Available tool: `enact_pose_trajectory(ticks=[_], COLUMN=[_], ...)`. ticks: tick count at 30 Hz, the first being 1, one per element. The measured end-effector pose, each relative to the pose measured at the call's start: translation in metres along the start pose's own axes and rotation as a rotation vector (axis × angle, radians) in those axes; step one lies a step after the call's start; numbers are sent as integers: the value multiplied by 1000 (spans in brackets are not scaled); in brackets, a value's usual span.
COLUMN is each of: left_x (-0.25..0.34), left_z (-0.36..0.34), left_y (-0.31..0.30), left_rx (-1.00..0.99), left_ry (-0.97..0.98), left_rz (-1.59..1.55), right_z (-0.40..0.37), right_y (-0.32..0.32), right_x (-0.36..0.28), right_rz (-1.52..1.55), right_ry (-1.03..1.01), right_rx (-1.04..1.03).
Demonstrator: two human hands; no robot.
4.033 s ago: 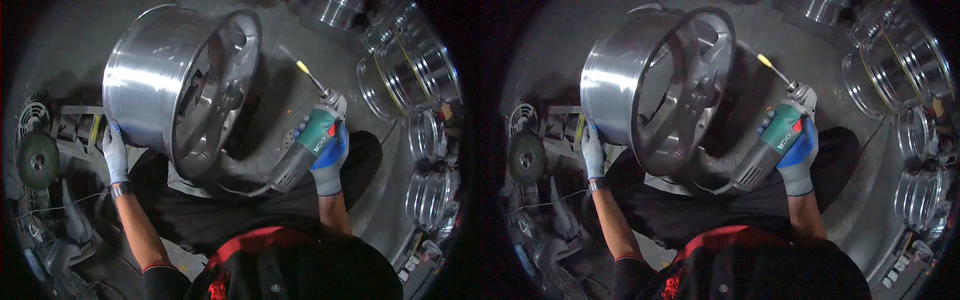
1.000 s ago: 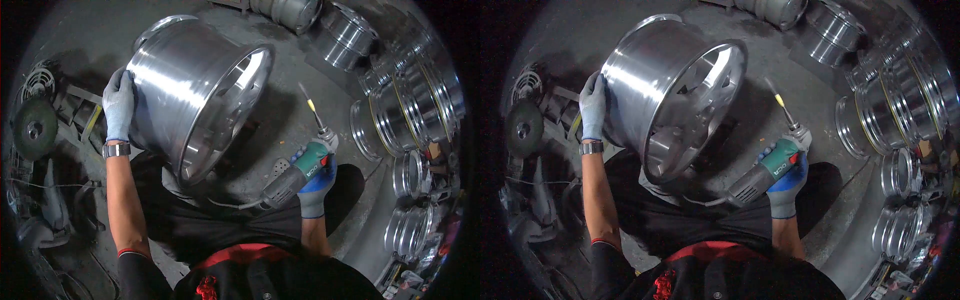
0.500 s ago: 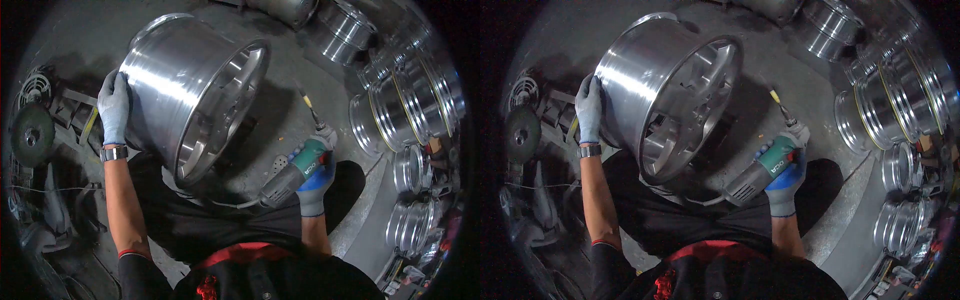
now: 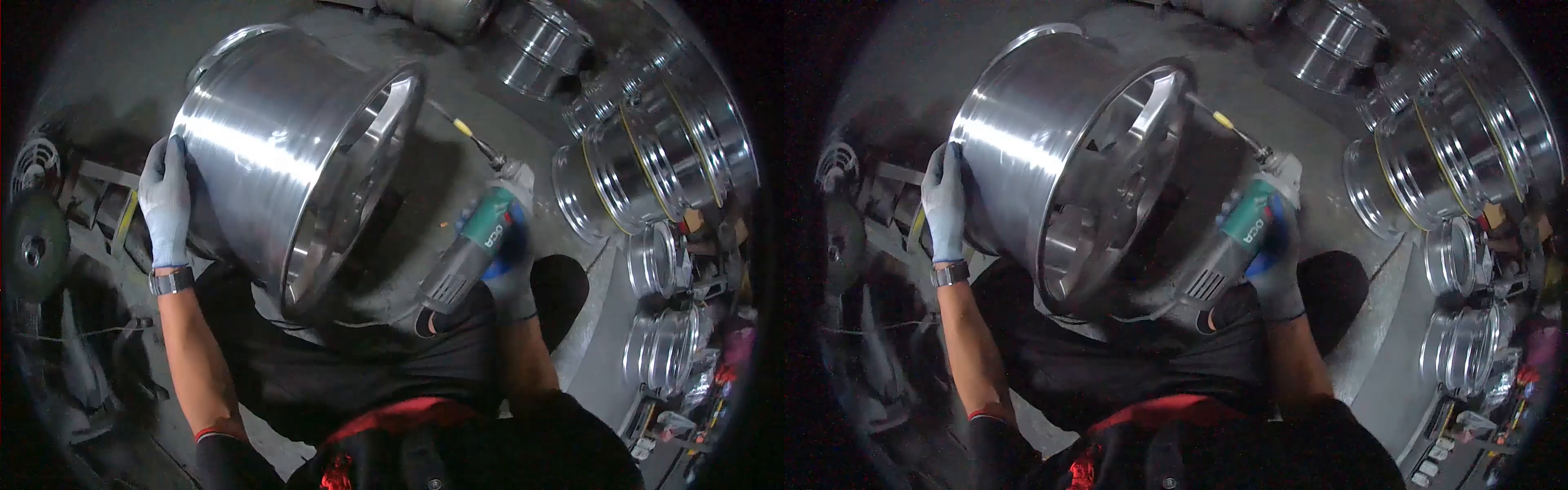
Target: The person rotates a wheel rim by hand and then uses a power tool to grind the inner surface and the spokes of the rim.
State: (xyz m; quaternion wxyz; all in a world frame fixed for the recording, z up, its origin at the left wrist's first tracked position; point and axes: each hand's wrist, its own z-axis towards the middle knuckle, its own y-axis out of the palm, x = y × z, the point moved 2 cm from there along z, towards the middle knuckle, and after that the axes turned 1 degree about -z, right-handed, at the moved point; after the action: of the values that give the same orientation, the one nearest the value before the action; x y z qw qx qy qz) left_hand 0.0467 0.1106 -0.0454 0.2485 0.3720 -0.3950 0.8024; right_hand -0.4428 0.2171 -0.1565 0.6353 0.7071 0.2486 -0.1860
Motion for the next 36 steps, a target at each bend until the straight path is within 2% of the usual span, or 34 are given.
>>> enact_pose_trajectory(ticks=[4,7,8,9,11,13,19,21,26,27,31,33,36], left_x=[12,24,14,-20,-34,-22,-15,-20,-13,-16,-22,-20,-18], left_z=[-3,6,30,55,65,63,59,60,53,53,57,57,56], left_y=[-19,-19,-1,39,48,47,53,54,53,53,52,50,50], left_rx=[35,-24,-63,-94,-129,-147,-133,-83,-94,-80,-92,-112,-120], left_ry=[105,78,76,58,74,34,34,40,-21,21,63,13,-17], left_rz=[71,102,141,115,69,76,87,94,135,157,129,119,154], right_z=[-1,10,33,66,76,80,93,94,88,90,95,97,96], right_y=[42,48,46,30,25,29,34,34,42,43,35,33,33], right_x=[-29,-58,-63,-60,-71,-75,-77,-72,-61,-60,-56,-55,-49], right_rz=[-137,-166,-223,-295,-343,-381,-435,-437,-409,-381,-374,-393,-337], right_ry=[-66,-61,-78,-90,-68,-43,-43,-49,-13,-1,6,-23,2], right_rx=[13,86,95,122,130,134,183,128,192,207,152,48,117])
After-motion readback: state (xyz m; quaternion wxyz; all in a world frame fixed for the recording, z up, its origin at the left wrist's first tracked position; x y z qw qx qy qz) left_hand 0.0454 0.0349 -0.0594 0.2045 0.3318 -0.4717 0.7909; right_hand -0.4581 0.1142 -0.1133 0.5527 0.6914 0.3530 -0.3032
